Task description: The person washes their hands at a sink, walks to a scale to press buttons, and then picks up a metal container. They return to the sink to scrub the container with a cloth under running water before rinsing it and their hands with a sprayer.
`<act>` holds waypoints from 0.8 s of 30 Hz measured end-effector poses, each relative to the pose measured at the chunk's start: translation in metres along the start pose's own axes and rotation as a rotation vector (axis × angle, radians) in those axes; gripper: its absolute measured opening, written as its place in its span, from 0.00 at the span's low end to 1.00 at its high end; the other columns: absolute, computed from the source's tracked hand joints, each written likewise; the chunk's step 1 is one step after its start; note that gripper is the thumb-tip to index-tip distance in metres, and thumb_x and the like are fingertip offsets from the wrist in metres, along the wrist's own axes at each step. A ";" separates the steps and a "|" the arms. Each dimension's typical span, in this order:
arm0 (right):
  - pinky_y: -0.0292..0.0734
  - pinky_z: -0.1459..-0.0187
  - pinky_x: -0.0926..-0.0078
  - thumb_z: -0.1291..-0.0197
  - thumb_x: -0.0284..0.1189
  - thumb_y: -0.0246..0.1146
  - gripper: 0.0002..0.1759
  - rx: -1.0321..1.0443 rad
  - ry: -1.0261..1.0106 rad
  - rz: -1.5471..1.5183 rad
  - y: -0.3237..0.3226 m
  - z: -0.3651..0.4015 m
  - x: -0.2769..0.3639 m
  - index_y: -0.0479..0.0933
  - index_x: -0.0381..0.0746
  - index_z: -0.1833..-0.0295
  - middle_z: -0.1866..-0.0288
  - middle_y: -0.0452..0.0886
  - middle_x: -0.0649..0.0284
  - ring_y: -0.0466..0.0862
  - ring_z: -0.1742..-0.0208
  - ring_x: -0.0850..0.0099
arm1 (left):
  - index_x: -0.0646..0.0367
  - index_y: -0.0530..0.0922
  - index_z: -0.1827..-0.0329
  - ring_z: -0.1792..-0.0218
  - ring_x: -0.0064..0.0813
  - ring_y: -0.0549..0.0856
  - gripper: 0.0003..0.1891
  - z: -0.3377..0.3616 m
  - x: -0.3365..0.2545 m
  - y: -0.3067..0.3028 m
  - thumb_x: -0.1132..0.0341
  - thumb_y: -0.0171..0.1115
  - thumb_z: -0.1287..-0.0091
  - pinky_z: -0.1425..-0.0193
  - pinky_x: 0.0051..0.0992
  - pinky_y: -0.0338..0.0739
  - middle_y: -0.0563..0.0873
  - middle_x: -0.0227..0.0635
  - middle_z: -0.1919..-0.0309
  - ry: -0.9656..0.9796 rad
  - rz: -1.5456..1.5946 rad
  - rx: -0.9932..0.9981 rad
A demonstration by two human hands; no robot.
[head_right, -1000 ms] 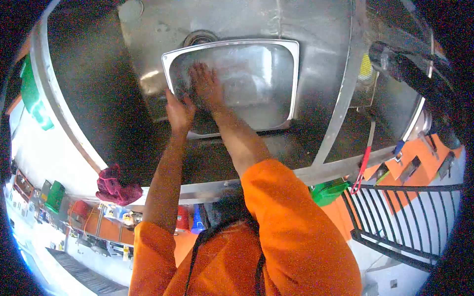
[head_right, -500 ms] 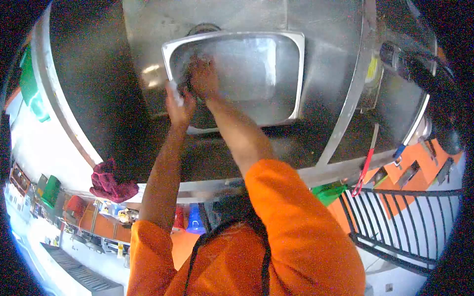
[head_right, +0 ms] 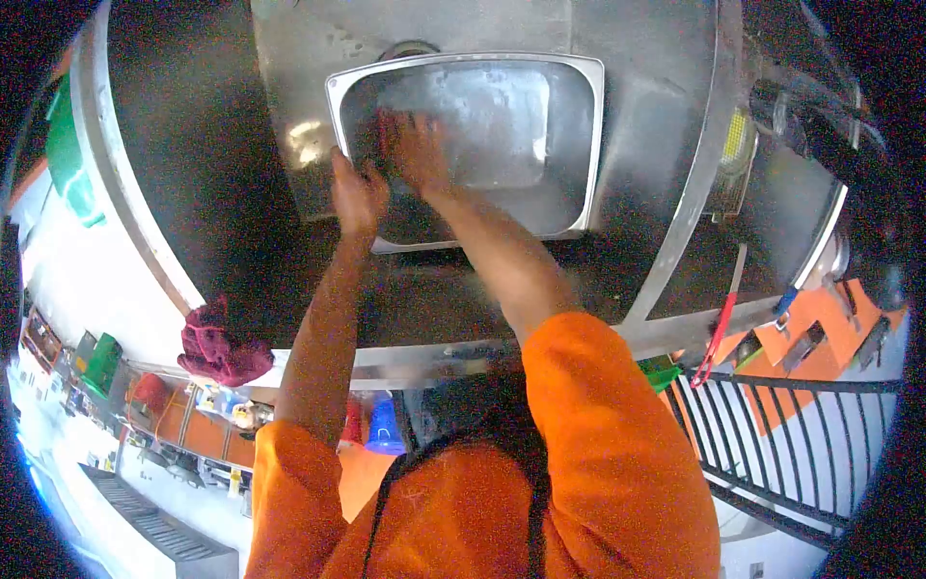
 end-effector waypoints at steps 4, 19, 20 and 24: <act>0.64 0.51 0.57 0.45 0.32 0.52 0.21 0.024 0.279 -0.106 0.005 -0.032 -0.011 0.71 0.40 0.44 0.50 0.72 0.59 0.71 0.51 0.60 | 0.62 0.62 0.53 0.69 0.63 0.78 0.15 -0.001 0.006 0.002 0.71 0.54 0.42 0.65 0.51 0.71 0.79 0.59 0.74 0.002 -0.003 0.032; 0.64 0.52 0.57 0.45 0.31 0.52 0.16 0.018 -0.137 -0.159 0.005 0.007 -0.013 0.76 0.45 0.50 0.50 0.75 0.62 0.72 0.49 0.58 | 0.63 0.62 0.53 0.67 0.63 0.78 0.15 -0.005 0.004 0.003 0.72 0.53 0.43 0.64 0.51 0.71 0.79 0.60 0.72 0.044 0.078 -0.011; 0.64 0.52 0.55 0.45 0.32 0.52 0.18 -0.001 -0.127 -0.139 0.009 0.004 -0.008 0.75 0.43 0.48 0.50 0.76 0.59 0.72 0.49 0.57 | 0.63 0.62 0.53 0.67 0.62 0.79 0.16 -0.006 0.004 0.002 0.72 0.53 0.42 0.63 0.51 0.71 0.79 0.60 0.72 0.020 0.044 -0.019; 0.64 0.48 0.55 0.47 0.34 0.55 0.17 0.026 -0.044 -0.113 0.001 -0.035 -0.003 0.77 0.41 0.52 0.49 0.76 0.56 0.72 0.47 0.57 | 0.63 0.62 0.52 0.67 0.62 0.79 0.17 -0.002 0.006 -0.001 0.71 0.54 0.42 0.64 0.51 0.71 0.79 0.60 0.72 0.002 0.006 -0.007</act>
Point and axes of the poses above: each hand's wrist, its own z-axis away from the middle knuckle, its own y-axis out of the palm, x = y × z, the point moved 5 cm from there along -z, towards the middle knuckle
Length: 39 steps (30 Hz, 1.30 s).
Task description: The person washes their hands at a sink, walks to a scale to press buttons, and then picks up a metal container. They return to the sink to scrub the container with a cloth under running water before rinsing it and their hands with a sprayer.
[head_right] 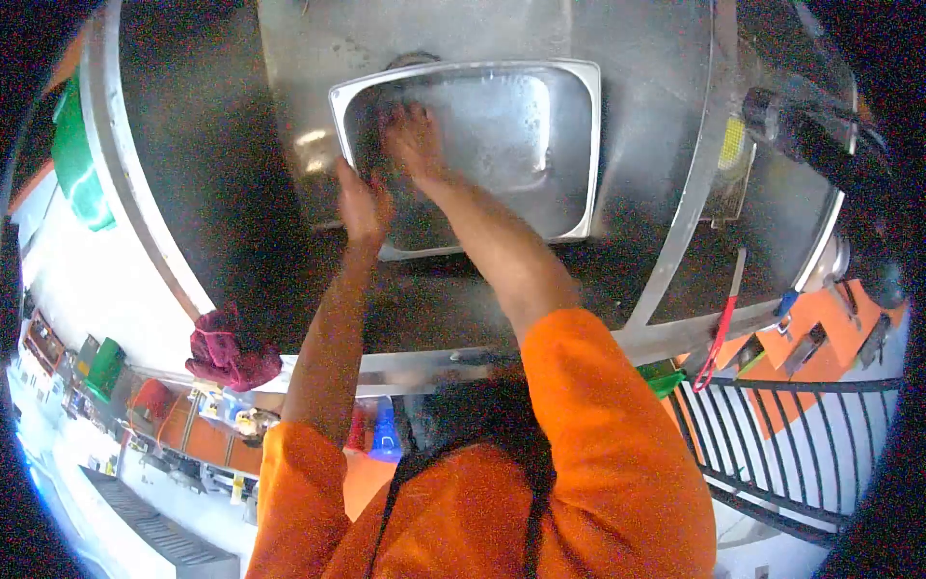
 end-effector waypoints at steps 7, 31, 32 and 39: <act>0.70 0.53 0.50 0.41 0.41 0.54 0.20 -0.234 0.923 -1.099 0.021 -0.022 -0.009 0.79 0.33 0.61 0.63 0.79 0.41 0.79 0.61 0.46 | 0.63 0.61 0.54 0.69 0.64 0.78 0.15 -0.002 0.000 0.001 0.72 0.53 0.42 0.67 0.52 0.69 0.78 0.61 0.75 -0.075 0.041 0.029; 0.74 0.58 0.60 0.44 0.29 0.56 0.10 -0.295 0.154 -0.495 0.028 -0.027 -0.007 0.78 0.36 0.61 0.60 0.80 0.50 0.79 0.59 0.52 | 0.66 0.57 0.46 0.67 0.63 0.78 0.23 -0.003 0.002 -0.002 0.73 0.55 0.43 0.64 0.50 0.70 0.79 0.61 0.73 -0.028 0.048 -0.042; 0.74 0.57 0.60 0.44 0.28 0.55 0.09 -0.320 -0.188 -0.386 0.028 -0.018 -0.007 0.78 0.37 0.60 0.60 0.80 0.51 0.79 0.58 0.52 | 0.66 0.57 0.46 0.66 0.63 0.78 0.23 -0.002 -0.001 -0.005 0.73 0.55 0.43 0.64 0.50 0.70 0.79 0.61 0.72 -0.035 0.020 -0.060; 0.76 0.62 0.61 0.42 0.31 0.52 0.12 0.417 -0.033 -0.240 0.064 0.074 -0.003 0.78 0.39 0.60 0.66 0.80 0.51 0.81 0.64 0.55 | 0.65 0.57 0.45 0.64 0.63 0.78 0.23 -0.001 -0.005 -0.005 0.74 0.54 0.44 0.60 0.50 0.71 0.79 0.62 0.69 -0.064 0.100 -0.100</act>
Point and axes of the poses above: each hand's wrist, its own z-axis away from the middle knuckle, its own y-axis out of the palm, x = y × z, the point moved 5 cm from there along -z, towards the middle knuckle
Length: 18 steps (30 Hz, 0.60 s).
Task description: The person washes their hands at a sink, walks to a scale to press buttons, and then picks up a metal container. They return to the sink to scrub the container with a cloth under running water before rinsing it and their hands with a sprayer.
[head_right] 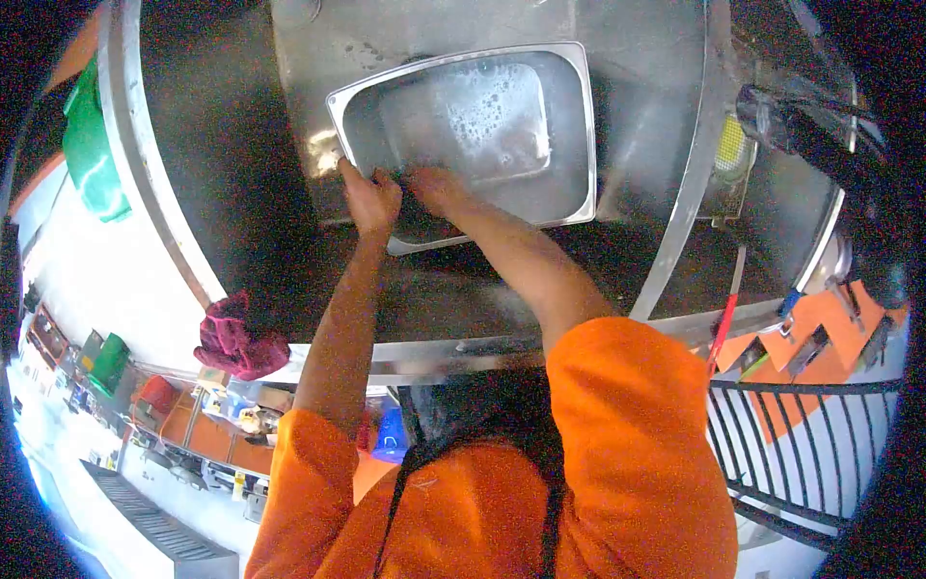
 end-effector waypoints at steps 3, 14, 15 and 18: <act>0.76 0.62 0.60 0.43 0.32 0.53 0.11 0.157 0.095 -0.237 -0.055 0.024 0.017 0.79 0.40 0.61 0.65 0.80 0.50 0.81 0.62 0.55 | 0.65 0.58 0.45 0.62 0.63 0.78 0.23 0.002 -0.003 -0.003 0.74 0.53 0.44 0.58 0.50 0.70 0.79 0.62 0.68 -0.001 0.018 0.026; 0.75 0.56 0.52 0.46 0.31 0.55 0.10 0.323 0.053 0.672 -0.081 0.096 -0.111 0.80 0.40 0.63 0.59 0.77 0.50 0.79 0.57 0.49 | 0.64 0.61 0.47 0.66 0.60 0.79 0.21 -0.005 0.009 0.007 0.74 0.53 0.44 0.61 0.50 0.71 0.80 0.58 0.70 0.036 -0.008 0.089; 0.75 0.55 0.50 0.45 0.31 0.55 0.11 0.313 0.074 0.754 -0.080 0.094 -0.109 0.80 0.39 0.63 0.58 0.76 0.49 0.78 0.56 0.47 | 0.64 0.61 0.47 0.67 0.60 0.79 0.21 -0.005 0.007 0.006 0.74 0.53 0.44 0.62 0.50 0.71 0.80 0.58 0.71 0.050 -0.009 0.085; 0.72 0.53 0.49 0.48 0.29 0.55 0.11 -0.149 -0.122 0.953 -0.111 0.067 -0.130 0.80 0.35 0.63 0.58 0.76 0.49 0.74 0.52 0.50 | 0.64 0.61 0.47 0.68 0.60 0.79 0.21 -0.010 0.027 0.017 0.74 0.54 0.44 0.64 0.50 0.71 0.80 0.57 0.73 0.025 0.039 0.100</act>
Point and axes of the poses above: each hand's wrist, its own z-axis away from the middle knuckle, its own y-axis out of the palm, x = y × z, the point moved 5 cm from there along -z, towards the middle knuckle
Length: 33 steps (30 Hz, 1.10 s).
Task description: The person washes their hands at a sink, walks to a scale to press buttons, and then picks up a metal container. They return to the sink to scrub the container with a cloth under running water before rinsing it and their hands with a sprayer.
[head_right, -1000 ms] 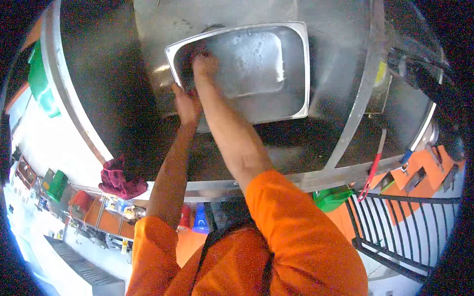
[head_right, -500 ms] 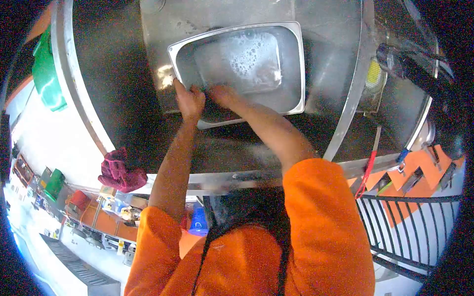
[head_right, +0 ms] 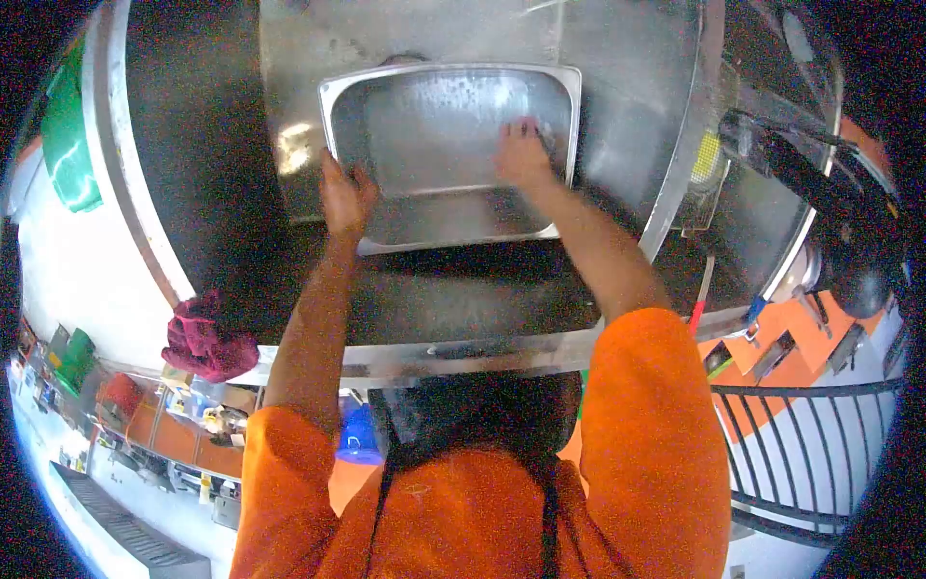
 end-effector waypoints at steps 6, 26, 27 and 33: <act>0.77 0.54 0.59 0.48 0.28 0.55 0.12 0.179 -0.054 0.004 -0.022 -0.054 -0.044 0.79 0.39 0.59 0.53 0.75 0.50 0.75 0.49 0.57 | 0.62 0.61 0.46 0.68 0.59 0.80 0.21 0.002 -0.004 0.000 0.73 0.54 0.44 0.64 0.49 0.72 0.80 0.56 0.72 -0.042 0.027 0.010; 0.75 0.55 0.57 0.48 0.37 0.58 0.15 0.646 0.185 -0.789 -0.006 0.021 0.078 0.80 0.37 0.65 0.61 0.80 0.45 0.79 0.58 0.50 | 0.59 0.63 0.45 0.65 0.59 0.80 0.22 0.003 -0.037 -0.008 0.74 0.54 0.43 0.63 0.50 0.72 0.81 0.57 0.67 0.091 -0.096 0.035; 0.75 0.56 0.57 0.47 0.39 0.58 0.16 0.604 0.137 -0.824 -0.004 0.019 0.086 0.81 0.37 0.67 0.61 0.80 0.45 0.80 0.58 0.50 | 0.60 0.62 0.45 0.65 0.59 0.80 0.22 0.003 -0.036 -0.009 0.74 0.54 0.44 0.63 0.50 0.72 0.81 0.57 0.68 0.085 -0.108 0.051; 0.74 0.54 0.54 0.45 0.43 0.59 0.21 0.747 0.315 -0.883 0.006 0.041 0.057 0.79 0.35 0.59 0.59 0.80 0.45 0.81 0.57 0.51 | 0.63 0.61 0.46 0.67 0.58 0.80 0.23 0.005 -0.031 -0.004 0.75 0.55 0.45 0.64 0.49 0.73 0.81 0.55 0.71 0.075 -0.163 0.085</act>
Point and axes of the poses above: each hand's wrist, its own z-axis away from the middle knuckle, its own y-axis out of the palm, x = y × z, the point moved 5 cm from there along -z, towards the middle knuckle
